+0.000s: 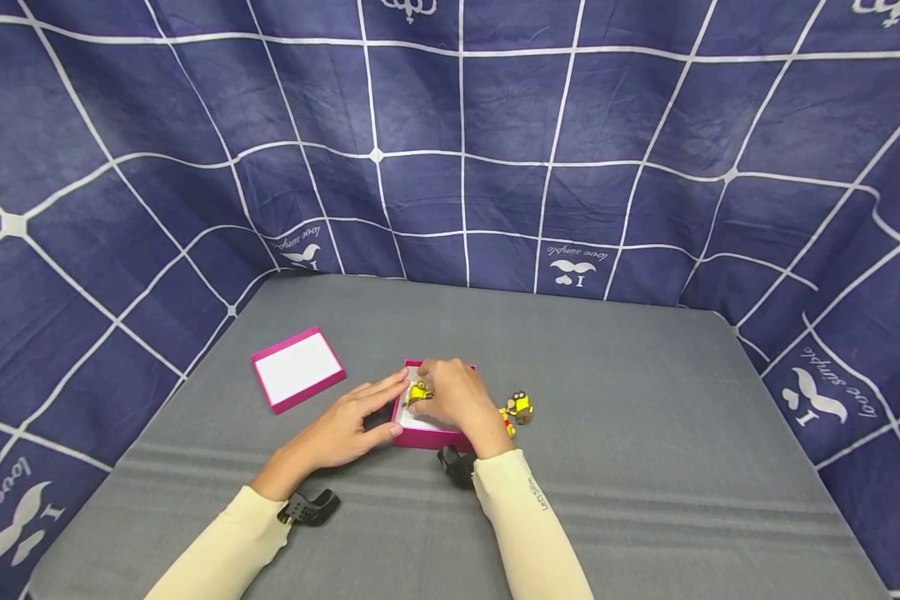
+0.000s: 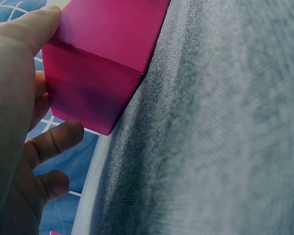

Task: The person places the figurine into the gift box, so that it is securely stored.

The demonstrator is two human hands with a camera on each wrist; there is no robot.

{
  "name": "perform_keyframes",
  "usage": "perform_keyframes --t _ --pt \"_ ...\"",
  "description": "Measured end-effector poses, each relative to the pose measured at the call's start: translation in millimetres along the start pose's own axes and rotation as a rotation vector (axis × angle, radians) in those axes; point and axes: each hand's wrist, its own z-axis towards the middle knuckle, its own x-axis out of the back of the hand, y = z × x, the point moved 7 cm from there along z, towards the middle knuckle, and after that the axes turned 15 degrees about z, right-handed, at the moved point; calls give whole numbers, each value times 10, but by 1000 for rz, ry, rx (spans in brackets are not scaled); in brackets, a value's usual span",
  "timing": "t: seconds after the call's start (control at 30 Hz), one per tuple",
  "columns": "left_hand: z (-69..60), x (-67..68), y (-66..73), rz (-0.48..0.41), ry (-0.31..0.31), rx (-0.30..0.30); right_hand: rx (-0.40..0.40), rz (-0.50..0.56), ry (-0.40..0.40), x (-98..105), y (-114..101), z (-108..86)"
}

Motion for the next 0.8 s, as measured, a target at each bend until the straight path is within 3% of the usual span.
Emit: perform_keyframes --t 0.27,0.8 --pt "7 -6 -3 12 -4 1 -37 30 -30 29 22 -10" --pt "7 -8 1 15 -5 -10 -19 86 -54 65 66 19"
